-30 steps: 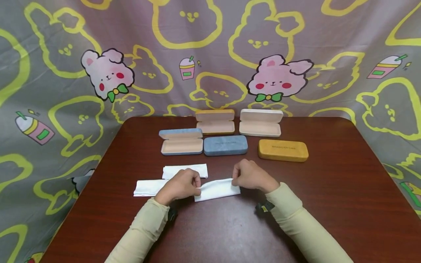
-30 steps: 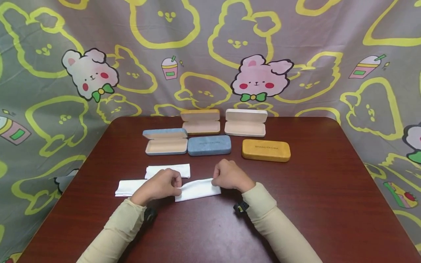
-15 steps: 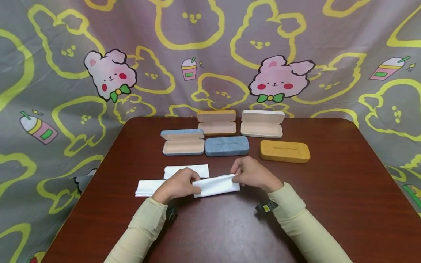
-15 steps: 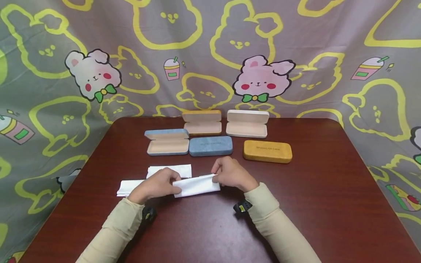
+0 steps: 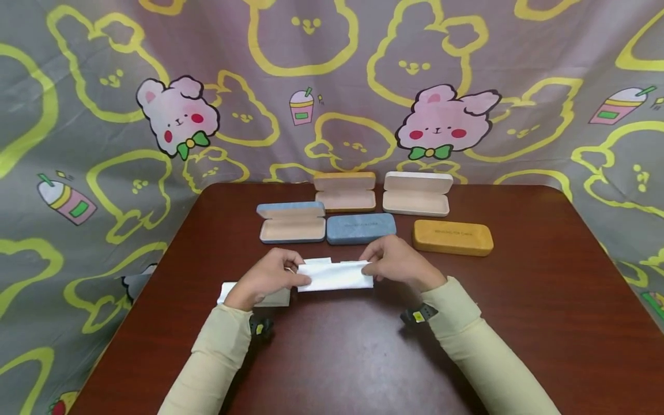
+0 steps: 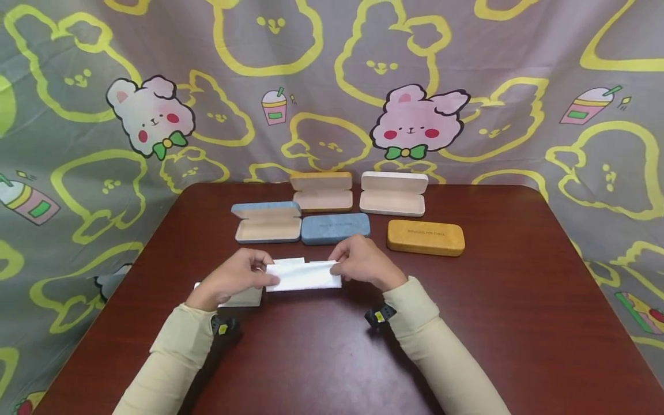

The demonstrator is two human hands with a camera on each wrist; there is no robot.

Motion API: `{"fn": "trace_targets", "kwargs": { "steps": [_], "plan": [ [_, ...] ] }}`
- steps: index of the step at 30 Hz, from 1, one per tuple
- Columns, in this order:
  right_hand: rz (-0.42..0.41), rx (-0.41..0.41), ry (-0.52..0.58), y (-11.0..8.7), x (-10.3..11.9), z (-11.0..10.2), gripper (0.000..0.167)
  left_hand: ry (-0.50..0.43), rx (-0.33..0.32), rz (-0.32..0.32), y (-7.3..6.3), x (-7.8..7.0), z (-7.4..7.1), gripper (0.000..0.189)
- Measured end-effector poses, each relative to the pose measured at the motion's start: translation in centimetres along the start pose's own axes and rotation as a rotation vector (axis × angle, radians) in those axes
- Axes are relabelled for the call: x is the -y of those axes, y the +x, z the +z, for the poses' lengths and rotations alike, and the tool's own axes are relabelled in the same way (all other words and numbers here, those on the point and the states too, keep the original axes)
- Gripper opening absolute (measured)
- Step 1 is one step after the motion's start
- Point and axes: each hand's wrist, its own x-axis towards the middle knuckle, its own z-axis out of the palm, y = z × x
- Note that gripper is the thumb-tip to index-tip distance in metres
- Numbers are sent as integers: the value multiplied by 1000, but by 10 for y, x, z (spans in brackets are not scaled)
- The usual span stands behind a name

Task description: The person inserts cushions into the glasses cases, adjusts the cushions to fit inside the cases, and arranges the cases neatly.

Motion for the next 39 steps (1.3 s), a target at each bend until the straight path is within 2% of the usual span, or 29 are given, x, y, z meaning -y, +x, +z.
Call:
{"fn": "trace_targets", "kwargs": {
  "steps": [5,11,16,19,24,31,39],
  "plan": [
    [-35,1,3,11,9,1,5,-52,-52,-40,-2,3,-12,19],
    [-56,-7,-2,31,21,5,7,-109,-122,-76,4,5,-25,20],
    [-52,-29,24,47,32,11,6,-150,-179,-74,8,8,-38,21],
    [-59,-30,42,58,37,15,4,-189,-205,-76,12,11,-47,22],
    [-59,-57,38,78,43,21,4,-227,-268,-115,21,13,-64,28],
    [-84,-127,-45,103,49,27,4,-199,-342,-153,36,16,-81,35],
    [-168,-260,-213,117,41,46,6,-245,-439,-191,45,33,-83,35]
  ]
}}
